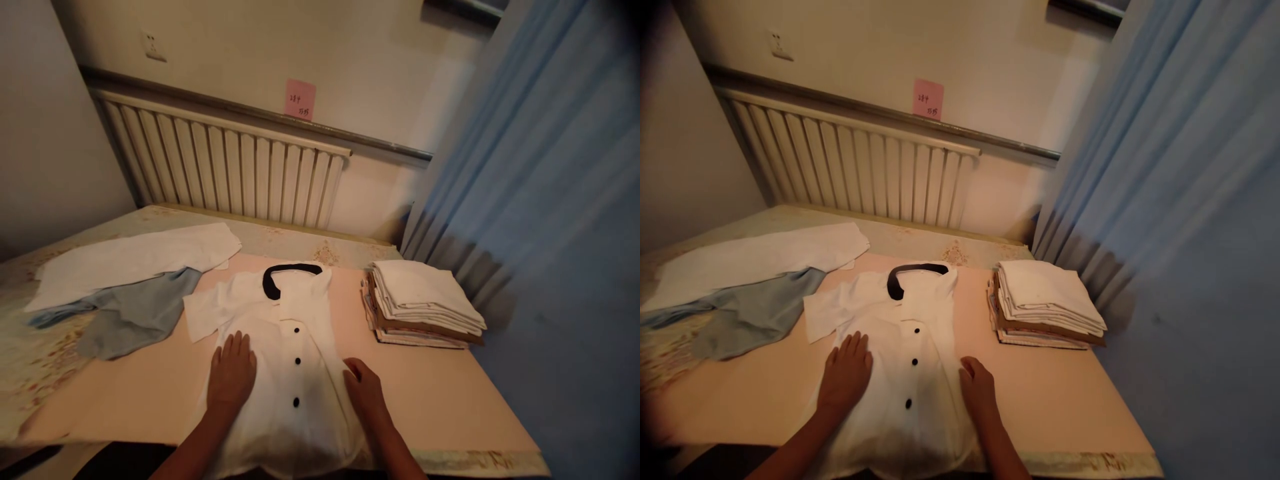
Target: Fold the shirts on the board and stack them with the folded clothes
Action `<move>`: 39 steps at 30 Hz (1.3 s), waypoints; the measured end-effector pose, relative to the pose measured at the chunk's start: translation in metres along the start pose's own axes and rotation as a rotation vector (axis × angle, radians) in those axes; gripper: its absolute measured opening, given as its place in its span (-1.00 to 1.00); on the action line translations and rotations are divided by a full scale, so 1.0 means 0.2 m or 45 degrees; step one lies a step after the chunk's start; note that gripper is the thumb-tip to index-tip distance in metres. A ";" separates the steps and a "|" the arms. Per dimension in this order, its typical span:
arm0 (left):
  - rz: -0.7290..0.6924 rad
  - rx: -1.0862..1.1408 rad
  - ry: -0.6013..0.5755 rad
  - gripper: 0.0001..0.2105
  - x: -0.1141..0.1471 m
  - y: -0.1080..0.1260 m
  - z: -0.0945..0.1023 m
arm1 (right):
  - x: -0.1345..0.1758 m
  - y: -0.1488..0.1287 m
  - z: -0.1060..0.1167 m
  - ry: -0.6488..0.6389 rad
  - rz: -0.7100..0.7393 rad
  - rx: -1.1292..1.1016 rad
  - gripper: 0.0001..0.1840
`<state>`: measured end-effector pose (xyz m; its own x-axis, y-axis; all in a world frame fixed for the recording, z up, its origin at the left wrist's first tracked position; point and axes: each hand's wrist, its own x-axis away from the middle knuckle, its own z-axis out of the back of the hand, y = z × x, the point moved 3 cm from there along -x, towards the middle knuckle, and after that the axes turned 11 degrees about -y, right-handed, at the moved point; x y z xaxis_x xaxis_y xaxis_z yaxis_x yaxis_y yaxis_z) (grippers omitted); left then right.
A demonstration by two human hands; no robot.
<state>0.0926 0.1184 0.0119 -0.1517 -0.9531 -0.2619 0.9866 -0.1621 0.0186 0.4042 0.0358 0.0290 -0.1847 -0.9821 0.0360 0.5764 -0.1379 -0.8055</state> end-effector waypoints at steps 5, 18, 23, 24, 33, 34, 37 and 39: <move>0.009 -0.024 -0.036 -0.56 0.00 0.01 0.02 | 0.12 -0.04 0.01 -0.104 -0.062 -0.013 -0.72; -0.005 -0.012 -0.030 -0.56 0.00 0.01 0.02 | 0.45 -0.08 -0.23 -0.191 0.397 0.512 -0.59; 0.008 -0.024 -0.040 -0.56 0.01 0.02 0.02 | 0.49 -0.07 -0.31 -0.191 0.542 0.528 -0.38; 0.009 -0.022 -0.041 -0.56 0.01 0.02 0.02 | 0.50 -0.07 -0.31 -0.175 0.555 0.531 -0.33; 0.018 0.068 -0.019 -0.57 0.01 0.02 0.03 | 0.54 -0.03 -0.23 0.043 0.665 0.644 -0.55; 0.019 0.075 -0.015 -0.57 0.01 0.02 0.03 | 0.55 -0.03 -0.23 0.057 0.677 0.668 -0.57; 0.015 0.091 -0.008 -0.57 0.01 0.02 0.04 | 0.55 -0.02 -0.23 0.068 0.692 0.710 -0.63; 0.017 0.097 -0.015 -0.57 0.01 0.02 0.04 | 0.54 -0.03 -0.23 0.028 0.699 0.713 -0.70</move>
<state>0.0959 0.1140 0.0193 -0.1400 -0.9581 -0.2500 0.9811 -0.1683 0.0957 0.3447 -0.0646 0.0105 0.2308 -0.9264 -0.2975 0.9042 0.3171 -0.2860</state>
